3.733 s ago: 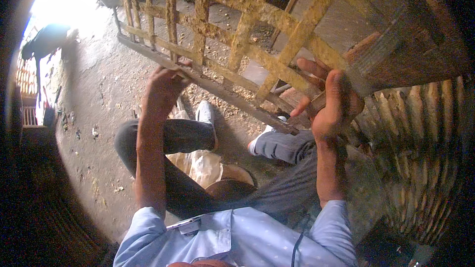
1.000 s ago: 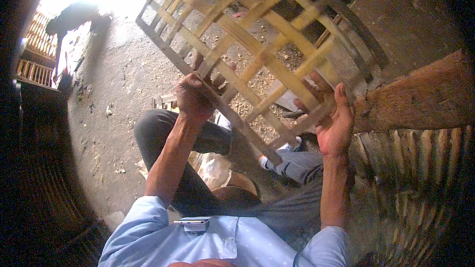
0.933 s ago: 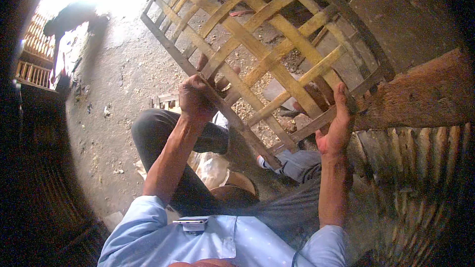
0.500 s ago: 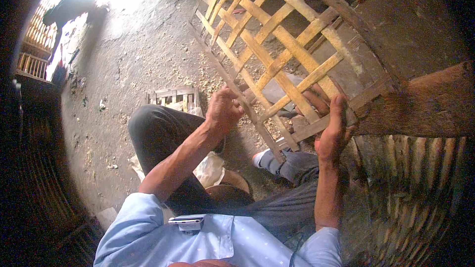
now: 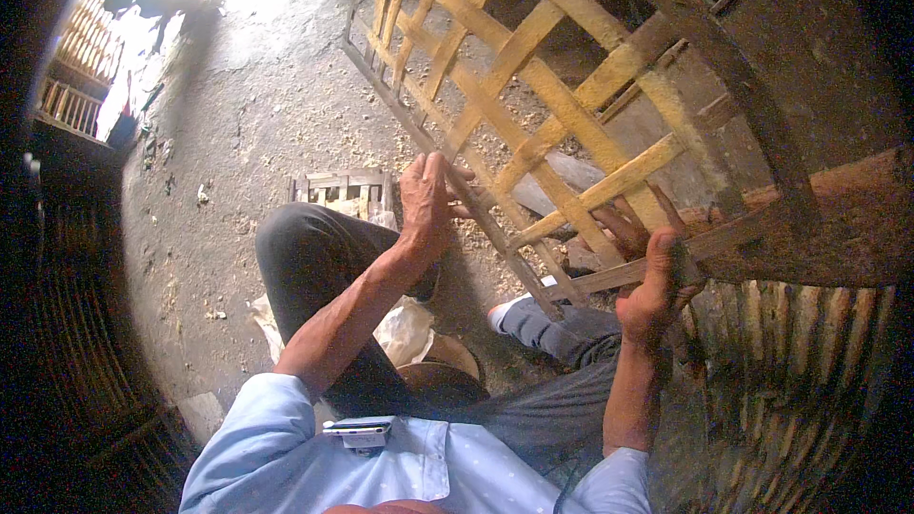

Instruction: The person sits on the floor and uses a small tool to scrape and clean a wooden lattice frame. They repeatedly scrape the surface and edges of the frame, removing debris and adjusting their grip throughout the process.

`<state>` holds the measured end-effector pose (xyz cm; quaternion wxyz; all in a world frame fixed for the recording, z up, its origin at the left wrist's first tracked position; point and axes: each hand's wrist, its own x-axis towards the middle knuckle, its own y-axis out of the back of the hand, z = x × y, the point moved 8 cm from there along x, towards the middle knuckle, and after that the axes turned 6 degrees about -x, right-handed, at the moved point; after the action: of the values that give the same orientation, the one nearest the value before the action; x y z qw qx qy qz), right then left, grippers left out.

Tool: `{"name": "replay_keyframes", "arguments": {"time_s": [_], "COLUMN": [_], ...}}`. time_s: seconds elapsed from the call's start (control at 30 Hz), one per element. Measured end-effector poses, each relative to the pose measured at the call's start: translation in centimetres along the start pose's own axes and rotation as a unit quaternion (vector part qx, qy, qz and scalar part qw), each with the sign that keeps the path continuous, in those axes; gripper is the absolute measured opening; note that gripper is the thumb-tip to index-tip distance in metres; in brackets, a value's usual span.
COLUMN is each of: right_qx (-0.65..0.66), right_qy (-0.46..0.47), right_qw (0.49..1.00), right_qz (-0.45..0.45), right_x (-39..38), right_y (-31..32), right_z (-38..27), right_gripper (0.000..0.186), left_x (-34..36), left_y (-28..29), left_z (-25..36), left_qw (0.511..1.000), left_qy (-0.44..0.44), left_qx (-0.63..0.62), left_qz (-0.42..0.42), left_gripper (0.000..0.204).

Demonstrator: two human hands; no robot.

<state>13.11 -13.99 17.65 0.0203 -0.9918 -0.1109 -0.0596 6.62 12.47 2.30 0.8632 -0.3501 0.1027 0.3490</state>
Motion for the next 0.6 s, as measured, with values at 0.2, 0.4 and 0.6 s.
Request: {"name": "replay_keyframes", "arguments": {"time_s": [0.2, 0.4, 0.6], "right_qx": [0.036, 0.039, -0.044], "right_qy": [-0.029, 0.002, 0.017], "right_qw": [0.999, 0.994, 0.997], "right_qz": [0.017, 0.100, 0.063], "right_x": [-0.1, 0.1, 0.1], "right_y": [0.7, 3.9, 2.7], "right_z": [-0.1, 1.1, -0.2], "right_gripper": [0.053, 0.046, 0.058], "left_x": [0.9, 0.3, 0.5], "left_y": [0.1, -2.0, -0.8], "left_z": [0.1, 1.3, 1.0], "left_qw": [0.998, 0.990, 0.997], "left_qy": [0.053, -0.032, -0.001], "left_qx": [-0.023, -0.034, 0.022], "left_qz": [-0.008, -0.135, -0.071], "left_gripper": [0.063, 0.051, 0.039]}}
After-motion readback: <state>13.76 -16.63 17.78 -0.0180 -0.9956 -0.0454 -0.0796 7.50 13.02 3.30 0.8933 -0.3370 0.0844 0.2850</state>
